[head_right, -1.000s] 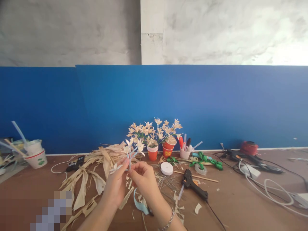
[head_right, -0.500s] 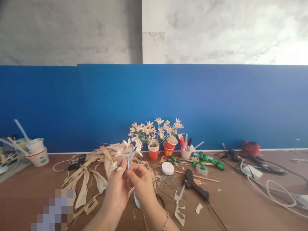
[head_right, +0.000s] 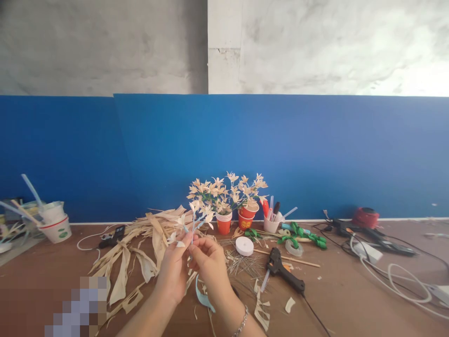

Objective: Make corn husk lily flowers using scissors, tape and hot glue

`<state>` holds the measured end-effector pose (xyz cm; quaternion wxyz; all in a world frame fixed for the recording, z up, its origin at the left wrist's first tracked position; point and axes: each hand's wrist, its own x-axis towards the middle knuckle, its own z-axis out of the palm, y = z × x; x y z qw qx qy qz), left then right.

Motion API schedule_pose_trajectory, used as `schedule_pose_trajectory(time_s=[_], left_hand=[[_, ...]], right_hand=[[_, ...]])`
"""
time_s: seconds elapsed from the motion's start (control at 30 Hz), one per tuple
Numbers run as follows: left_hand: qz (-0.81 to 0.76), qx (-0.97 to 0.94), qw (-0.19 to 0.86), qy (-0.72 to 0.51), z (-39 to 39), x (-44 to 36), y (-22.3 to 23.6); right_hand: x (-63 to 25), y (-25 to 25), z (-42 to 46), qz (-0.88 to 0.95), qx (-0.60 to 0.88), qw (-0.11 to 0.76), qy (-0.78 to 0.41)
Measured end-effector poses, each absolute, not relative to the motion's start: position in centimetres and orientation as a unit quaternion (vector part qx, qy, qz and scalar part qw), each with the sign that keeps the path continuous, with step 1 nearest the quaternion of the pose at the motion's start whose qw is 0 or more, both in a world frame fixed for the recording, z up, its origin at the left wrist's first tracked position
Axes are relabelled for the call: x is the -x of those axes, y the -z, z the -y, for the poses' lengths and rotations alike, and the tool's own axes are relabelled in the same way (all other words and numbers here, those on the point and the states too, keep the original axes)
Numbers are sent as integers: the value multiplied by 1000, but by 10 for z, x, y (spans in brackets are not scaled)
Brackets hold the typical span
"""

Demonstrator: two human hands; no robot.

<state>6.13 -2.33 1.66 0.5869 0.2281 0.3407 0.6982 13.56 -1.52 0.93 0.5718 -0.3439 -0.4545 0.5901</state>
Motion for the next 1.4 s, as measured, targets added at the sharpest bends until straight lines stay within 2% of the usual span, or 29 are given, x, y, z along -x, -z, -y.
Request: schedule_pose_trajectory(time_s=[0.17, 0.33, 0.73, 1.13, 1.27, 1.4], left_hand=[[-358, -294, 545, -700, 19, -55, -18], [-329, -316, 587, -669, 22, -59, -19], [-359, -305, 599, -648, 24, -64, -16], [-311, -182, 677, -642, 25, -64, -15], [-301, -174, 686, -639, 25, -64, -17], [-316, -192, 673, -640, 25, -64, -18]], right_hand=[[-146, -13, 9, 481, 374, 559, -562], [-157, -16, 5, 430, 305, 633, -567], [-158, -15, 3, 430, 319, 653, -535], [-158, -9, 7, 538, 320, 674, -394], [-159, -5, 5, 528, 301, 671, -425], [-164, -5, -5, 455, 296, 657, -524]])
